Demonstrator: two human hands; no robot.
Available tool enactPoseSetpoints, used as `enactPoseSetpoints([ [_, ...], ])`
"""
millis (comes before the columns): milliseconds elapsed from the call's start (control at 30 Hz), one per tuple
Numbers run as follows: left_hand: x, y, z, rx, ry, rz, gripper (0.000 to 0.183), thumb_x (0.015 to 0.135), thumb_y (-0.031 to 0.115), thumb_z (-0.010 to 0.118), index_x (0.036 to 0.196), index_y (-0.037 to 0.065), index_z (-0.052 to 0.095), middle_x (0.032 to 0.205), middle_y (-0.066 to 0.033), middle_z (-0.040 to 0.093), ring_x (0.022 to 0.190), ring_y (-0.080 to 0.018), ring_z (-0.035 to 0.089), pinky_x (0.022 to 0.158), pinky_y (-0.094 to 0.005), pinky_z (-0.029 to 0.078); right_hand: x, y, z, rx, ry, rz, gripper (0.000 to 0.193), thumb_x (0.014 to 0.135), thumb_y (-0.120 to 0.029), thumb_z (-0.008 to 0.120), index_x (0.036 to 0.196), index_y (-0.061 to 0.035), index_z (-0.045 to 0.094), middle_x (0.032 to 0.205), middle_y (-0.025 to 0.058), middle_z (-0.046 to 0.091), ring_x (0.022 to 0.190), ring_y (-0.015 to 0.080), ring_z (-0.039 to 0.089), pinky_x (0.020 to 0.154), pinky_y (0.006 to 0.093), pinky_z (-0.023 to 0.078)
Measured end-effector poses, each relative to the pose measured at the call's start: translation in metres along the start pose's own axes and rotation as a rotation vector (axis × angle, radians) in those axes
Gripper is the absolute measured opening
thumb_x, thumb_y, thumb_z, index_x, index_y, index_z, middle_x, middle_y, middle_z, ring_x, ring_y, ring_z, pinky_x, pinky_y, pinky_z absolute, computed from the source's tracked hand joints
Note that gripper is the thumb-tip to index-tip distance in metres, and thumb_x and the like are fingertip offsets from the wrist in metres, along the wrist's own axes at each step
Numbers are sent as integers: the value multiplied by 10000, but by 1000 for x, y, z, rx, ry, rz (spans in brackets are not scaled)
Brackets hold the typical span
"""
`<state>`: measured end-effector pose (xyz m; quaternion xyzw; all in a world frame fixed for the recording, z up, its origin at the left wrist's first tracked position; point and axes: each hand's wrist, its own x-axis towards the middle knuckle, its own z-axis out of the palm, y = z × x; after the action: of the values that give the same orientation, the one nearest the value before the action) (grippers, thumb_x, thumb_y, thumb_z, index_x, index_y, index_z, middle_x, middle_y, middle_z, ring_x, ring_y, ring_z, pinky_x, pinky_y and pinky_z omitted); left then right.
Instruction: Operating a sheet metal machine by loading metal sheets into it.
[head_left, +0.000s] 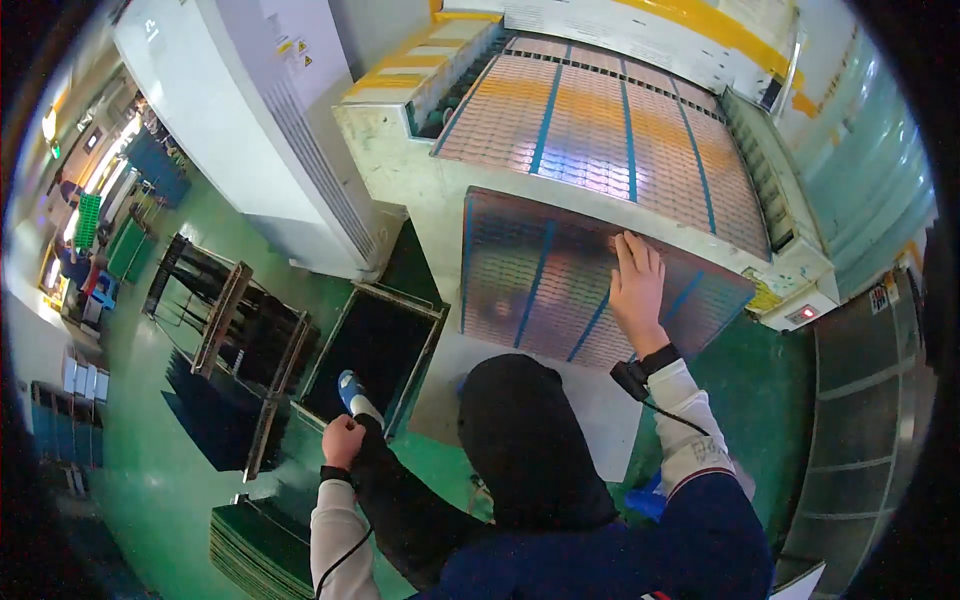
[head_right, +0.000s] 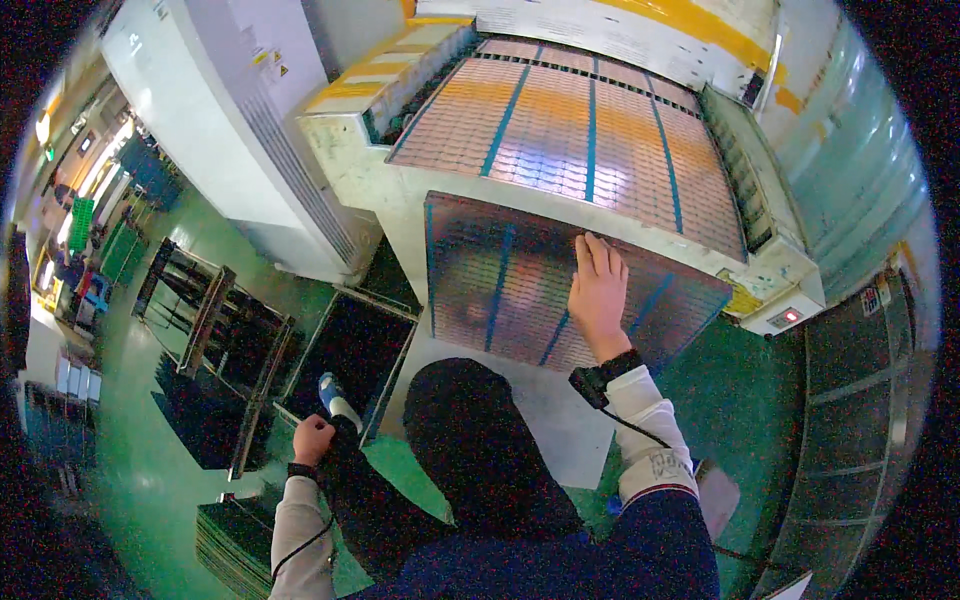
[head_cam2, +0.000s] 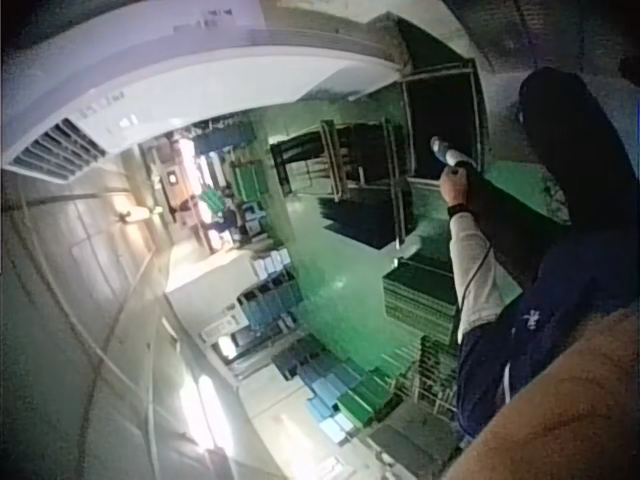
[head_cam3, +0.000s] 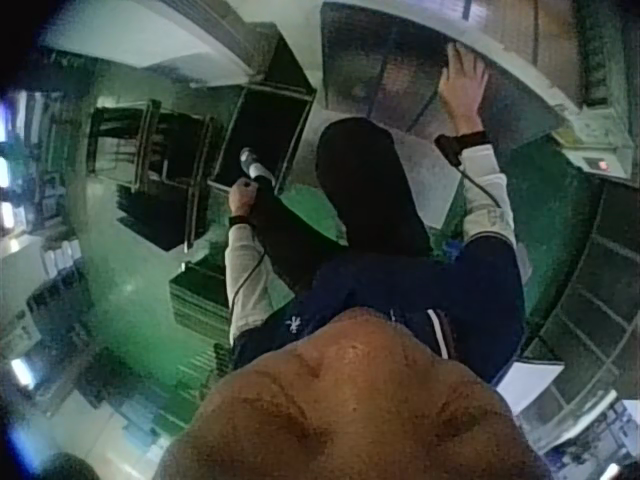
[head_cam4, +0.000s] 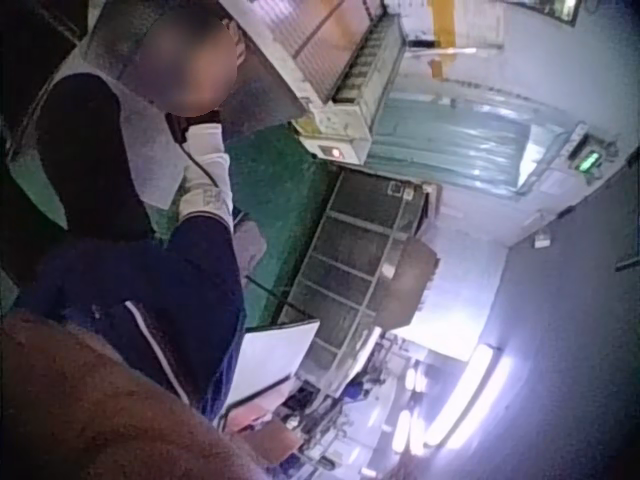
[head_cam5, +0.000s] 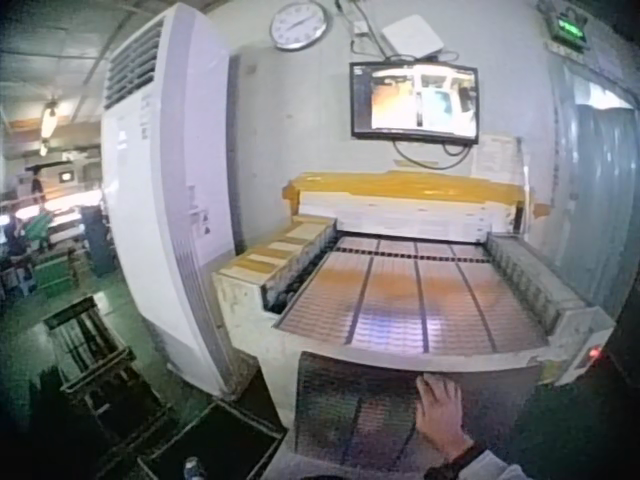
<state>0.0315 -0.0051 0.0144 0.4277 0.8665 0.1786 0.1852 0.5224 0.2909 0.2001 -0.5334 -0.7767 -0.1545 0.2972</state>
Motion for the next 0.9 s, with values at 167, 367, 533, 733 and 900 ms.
enactPoseSetpoints([
  [167, -2, 4, -5, -4, -32, -46, 192, 697, 236, 649, 729, 47, 630, 755, -159, 649, 769, -365, 630, 660, -442, 494, -4, -10, 0, -28, 15, 25, 390, 833, -55, 538, 1216, -17, 599, 1328, 109, 508, 1242, 320, 445, 1021, 463, 359],
  [367, 1, 8, -1, -13, 13, -10, 196, 695, 243, 658, 743, 53, 652, 787, -149, 666, 775, -359, 636, 684, -438, 498, -16, -1, -3, -26, 76, -20, 163, 830, -51, 548, 949, -33, 659, 1297, 117, 530, 1256, 322, 463, 1014, 457, 374],
  [533, 0, 0, -4, -26, -18, -7, 182, 684, 228, 660, 751, 58, 659, 738, -151, 664, 728, -344, 647, 662, -422, 505, -25, 32, -20, 177, 96, 86, 220, 761, -23, 631, 974, -77, 641, 1256, 129, 561, 1194, 353, 491, 995, 474, 380],
  [733, 6, 1, 0, -13, -39, 42, 177, 686, 211, 654, 746, 45, 643, 725, -158, 655, 701, -354, 635, 640, -422, 492, -100, 183, -37, 62, 392, 541, 343, 772, -20, 647, 1114, -18, 617, 1145, 124, 599, 1067, 305, 533, 912, 404, 427],
  [900, 4, 2, -5, 8, -24, 72, 173, 691, 203, 657, 730, 38, 623, 709, -156, 648, 689, -349, 635, 632, -424, 486, -117, 224, -41, 939, 335, 935, 365, 808, -12, 633, 1168, 38, 591, 1023, 73, 646, 922, 175, 584, 839, 287, 443],
])
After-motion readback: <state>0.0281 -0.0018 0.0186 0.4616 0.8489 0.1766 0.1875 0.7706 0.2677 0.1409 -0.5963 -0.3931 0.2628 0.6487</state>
